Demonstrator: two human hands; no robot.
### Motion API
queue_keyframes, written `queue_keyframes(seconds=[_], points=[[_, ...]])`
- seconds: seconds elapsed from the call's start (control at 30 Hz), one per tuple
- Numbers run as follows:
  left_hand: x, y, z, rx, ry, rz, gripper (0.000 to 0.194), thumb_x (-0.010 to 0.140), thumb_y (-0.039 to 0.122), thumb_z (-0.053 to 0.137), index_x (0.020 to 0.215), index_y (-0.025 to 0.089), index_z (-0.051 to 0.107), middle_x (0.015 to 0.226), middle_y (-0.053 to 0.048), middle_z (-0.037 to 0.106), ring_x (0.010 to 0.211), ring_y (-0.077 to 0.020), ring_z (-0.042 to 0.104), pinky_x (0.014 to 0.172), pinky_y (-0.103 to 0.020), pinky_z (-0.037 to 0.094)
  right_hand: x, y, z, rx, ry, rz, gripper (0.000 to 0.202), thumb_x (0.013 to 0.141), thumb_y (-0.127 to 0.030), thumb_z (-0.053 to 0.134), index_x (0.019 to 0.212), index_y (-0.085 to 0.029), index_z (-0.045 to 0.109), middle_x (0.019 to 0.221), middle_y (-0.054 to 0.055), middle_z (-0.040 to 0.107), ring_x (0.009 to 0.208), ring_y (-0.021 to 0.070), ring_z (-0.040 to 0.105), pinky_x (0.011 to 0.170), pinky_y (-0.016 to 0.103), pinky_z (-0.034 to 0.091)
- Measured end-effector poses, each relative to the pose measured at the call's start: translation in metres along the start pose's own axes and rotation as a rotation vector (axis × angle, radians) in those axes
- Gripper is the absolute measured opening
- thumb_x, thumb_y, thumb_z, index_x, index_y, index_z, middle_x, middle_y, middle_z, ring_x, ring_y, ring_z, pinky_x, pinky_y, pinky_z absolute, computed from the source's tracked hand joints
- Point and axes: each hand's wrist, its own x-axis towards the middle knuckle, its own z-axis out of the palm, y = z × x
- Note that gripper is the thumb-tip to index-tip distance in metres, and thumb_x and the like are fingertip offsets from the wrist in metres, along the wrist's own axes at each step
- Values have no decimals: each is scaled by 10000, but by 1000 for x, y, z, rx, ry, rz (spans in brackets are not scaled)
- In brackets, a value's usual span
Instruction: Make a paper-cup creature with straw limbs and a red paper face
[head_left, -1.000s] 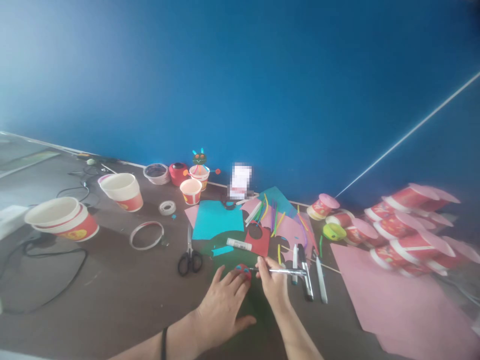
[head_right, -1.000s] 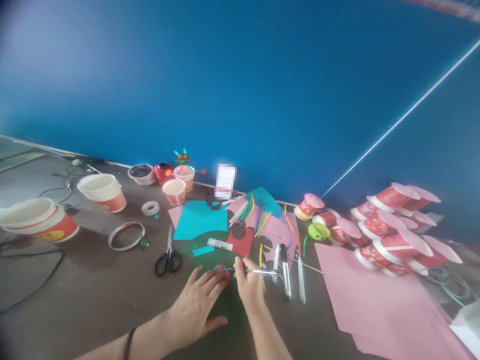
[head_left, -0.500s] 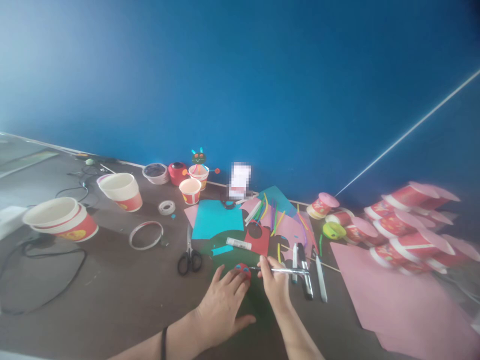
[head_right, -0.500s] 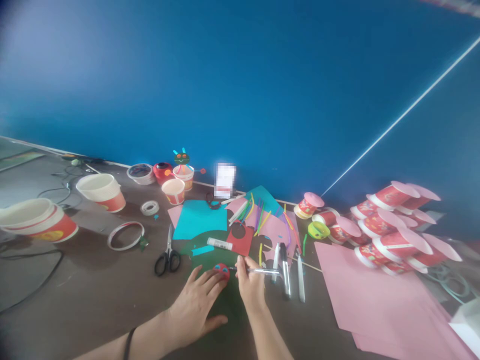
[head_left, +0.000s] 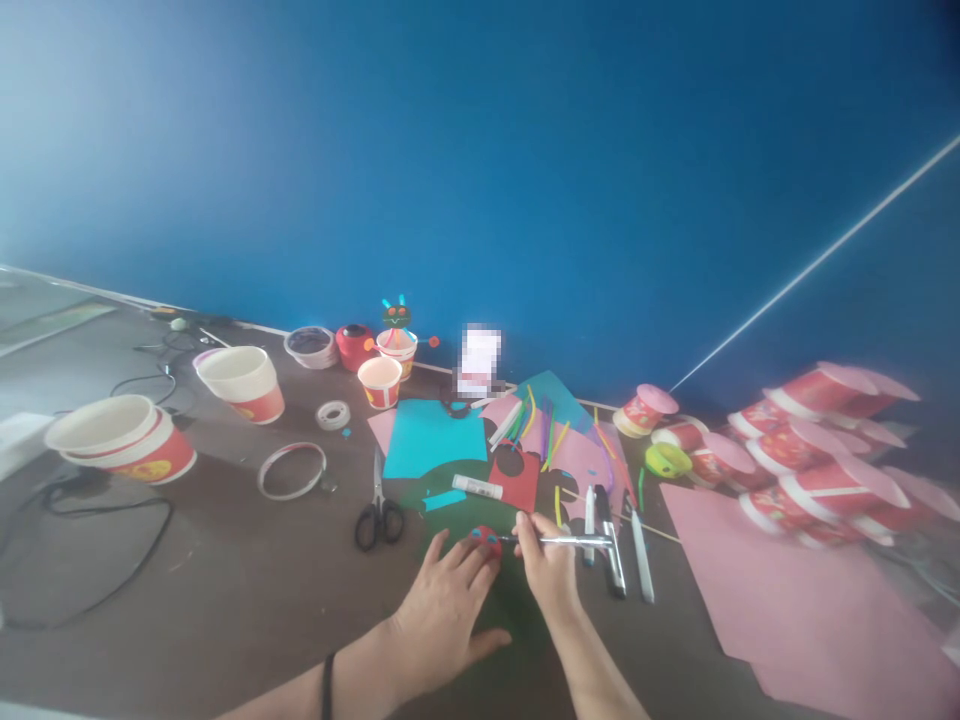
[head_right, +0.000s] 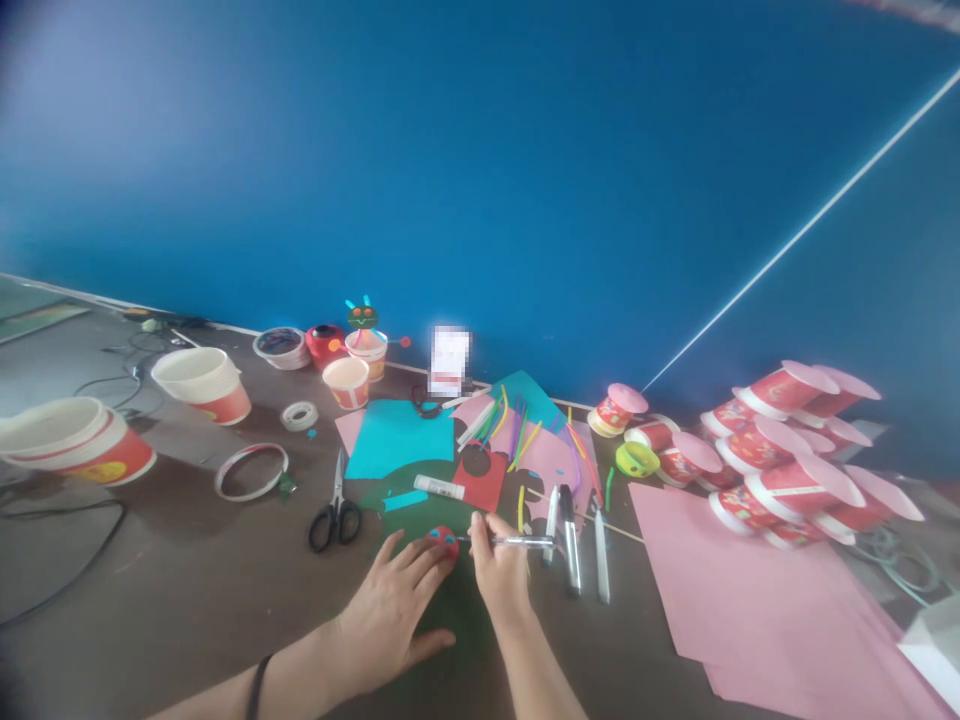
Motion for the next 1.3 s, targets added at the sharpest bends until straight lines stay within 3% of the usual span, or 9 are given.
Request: queue_keyframes(seconds=[0.67, 1.0, 1.13, 1.3], points=[[1, -1, 2, -33, -32, -8, 653, 805, 555, 482, 1327, 183, 354, 1336, -124, 458, 1218, -312, 368, 1017, -559, 174, -3, 1, 0, 10, -23, 12, 364, 892, -400, 421, 627, -183, 543, 457, -20, 522, 442, 133, 537, 496, 223, 419], [0, 0, -1, -66, -19, -21, 638, 830, 642, 337, 1291, 205, 394, 1323, -93, 480, 1214, -290, 391, 1016, -557, 196, -3, 0, -1, 101, 80, -5, 317, 900, -375, 424, 684, -180, 549, 465, -40, 467, 438, 124, 496, 500, 227, 405], [0, 1, -1, -63, -22, -11, 626, 818, 598, 425, 1297, 198, 380, 1324, -96, 477, 1222, -296, 380, 1016, -567, 193, -1, -4, 0, 134, 2, -48, 283, 884, -372, 461, 691, -181, 542, 509, -31, 500, 487, 127, 514, 529, 227, 409], [-1, 1, -1, -72, -31, -18, 649, 807, 609, 435, 1317, 214, 357, 1349, -75, 457, 1235, -292, 369, 1012, -551, 228, 2, -5, 3, 195, -66, 23, 329, 877, -405, 456, 668, -175, 564, 505, -8, 554, 492, 147, 564, 526, 234, 435]])
